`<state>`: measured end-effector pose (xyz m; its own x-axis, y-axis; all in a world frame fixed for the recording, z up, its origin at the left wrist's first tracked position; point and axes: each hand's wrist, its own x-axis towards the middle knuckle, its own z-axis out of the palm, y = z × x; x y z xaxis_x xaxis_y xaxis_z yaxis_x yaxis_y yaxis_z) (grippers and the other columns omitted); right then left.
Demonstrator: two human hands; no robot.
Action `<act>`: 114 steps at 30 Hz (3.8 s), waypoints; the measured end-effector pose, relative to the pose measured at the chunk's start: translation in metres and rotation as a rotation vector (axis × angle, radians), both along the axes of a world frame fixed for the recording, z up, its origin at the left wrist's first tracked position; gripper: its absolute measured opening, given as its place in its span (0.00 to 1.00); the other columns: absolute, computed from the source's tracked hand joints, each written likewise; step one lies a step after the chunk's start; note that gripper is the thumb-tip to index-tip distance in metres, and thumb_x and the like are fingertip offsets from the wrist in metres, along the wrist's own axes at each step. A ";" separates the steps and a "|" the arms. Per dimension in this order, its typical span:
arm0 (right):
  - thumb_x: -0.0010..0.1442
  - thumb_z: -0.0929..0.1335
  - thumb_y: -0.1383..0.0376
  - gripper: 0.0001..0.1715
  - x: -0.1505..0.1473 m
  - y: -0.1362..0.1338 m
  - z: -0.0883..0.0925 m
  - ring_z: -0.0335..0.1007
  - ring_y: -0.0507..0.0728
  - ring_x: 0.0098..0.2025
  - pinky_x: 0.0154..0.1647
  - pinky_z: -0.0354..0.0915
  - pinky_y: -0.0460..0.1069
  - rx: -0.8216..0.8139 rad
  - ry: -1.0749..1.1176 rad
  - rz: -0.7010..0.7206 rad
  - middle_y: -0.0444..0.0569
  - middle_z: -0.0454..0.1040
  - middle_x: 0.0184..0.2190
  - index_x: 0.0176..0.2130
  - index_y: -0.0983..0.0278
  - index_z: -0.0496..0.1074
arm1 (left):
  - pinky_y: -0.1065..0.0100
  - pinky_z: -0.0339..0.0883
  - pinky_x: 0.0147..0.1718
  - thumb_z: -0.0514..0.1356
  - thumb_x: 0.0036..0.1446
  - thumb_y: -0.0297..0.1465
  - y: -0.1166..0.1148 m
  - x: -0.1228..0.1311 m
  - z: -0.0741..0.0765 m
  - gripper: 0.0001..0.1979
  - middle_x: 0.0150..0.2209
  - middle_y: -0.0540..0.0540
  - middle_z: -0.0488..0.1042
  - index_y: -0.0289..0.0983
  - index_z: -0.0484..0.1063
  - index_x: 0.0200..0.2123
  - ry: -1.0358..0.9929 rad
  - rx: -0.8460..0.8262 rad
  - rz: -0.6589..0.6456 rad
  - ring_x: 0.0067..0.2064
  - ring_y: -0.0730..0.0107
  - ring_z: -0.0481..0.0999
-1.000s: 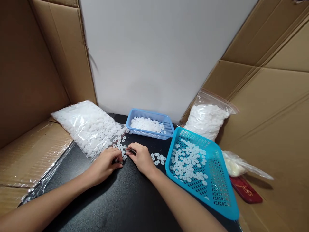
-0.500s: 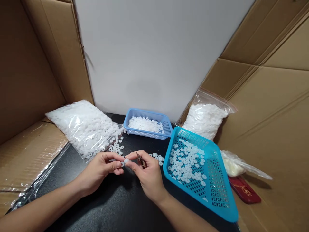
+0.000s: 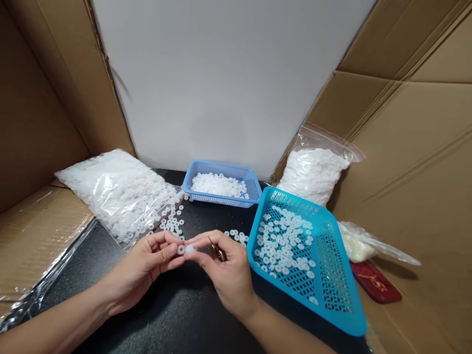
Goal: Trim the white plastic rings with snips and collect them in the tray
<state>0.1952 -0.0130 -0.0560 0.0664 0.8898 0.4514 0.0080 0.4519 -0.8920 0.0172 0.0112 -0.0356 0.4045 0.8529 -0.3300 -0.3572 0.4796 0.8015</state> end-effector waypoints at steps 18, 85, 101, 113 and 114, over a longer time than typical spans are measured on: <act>0.59 0.78 0.60 0.09 0.001 -0.006 0.001 0.75 0.54 0.30 0.20 0.64 0.45 0.042 -0.136 0.061 0.50 0.83 0.39 0.40 0.58 0.78 | 0.71 0.70 0.41 0.80 0.42 0.33 -0.014 0.010 0.009 0.18 0.30 0.48 0.83 0.37 0.74 0.30 -0.067 -0.022 -0.012 0.35 0.68 0.80; 0.67 0.67 0.47 0.21 0.114 -0.001 0.053 0.77 0.63 0.29 0.26 0.65 0.53 -0.007 -1.042 -0.494 0.51 0.83 0.33 0.35 0.59 0.79 | 0.77 0.70 0.37 0.81 0.40 0.31 -0.019 0.008 0.005 0.13 0.30 0.46 0.82 0.36 0.86 0.30 -0.062 -0.028 -0.020 0.33 0.75 0.78; 0.59 0.78 0.66 0.10 0.015 -0.010 0.022 0.78 0.56 0.41 0.43 0.76 0.49 0.155 -0.364 0.111 0.48 0.79 0.41 0.42 0.57 0.82 | 0.73 0.67 0.38 0.80 0.41 0.35 -0.021 0.008 0.004 0.14 0.29 0.48 0.81 0.36 0.84 0.29 -0.056 0.009 -0.045 0.34 0.72 0.76; 0.55 0.77 0.65 0.05 0.007 -0.015 0.018 0.64 0.49 0.27 0.21 0.59 0.43 -0.145 -0.116 0.200 0.48 0.74 0.40 0.35 0.58 0.81 | 0.75 0.67 0.36 0.79 0.45 0.32 -0.019 0.007 0.008 0.12 0.29 0.47 0.83 0.36 0.83 0.33 -0.128 0.040 -0.085 0.33 0.73 0.78; 0.55 0.77 0.66 0.05 0.007 -0.015 0.018 0.61 0.48 0.26 0.20 0.57 0.43 -0.145 -0.113 0.204 0.47 0.74 0.41 0.35 0.58 0.81 | 0.75 0.67 0.36 0.79 0.44 0.32 -0.019 0.008 0.008 0.12 0.29 0.48 0.83 0.36 0.83 0.32 -0.121 0.041 -0.080 0.33 0.73 0.78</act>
<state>0.2018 -0.0278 -0.0379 -0.1641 0.9357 0.3124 0.0335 0.3218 -0.9462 0.0249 -0.0080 -0.0273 0.5064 0.8282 -0.2400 -0.4145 0.4779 0.7745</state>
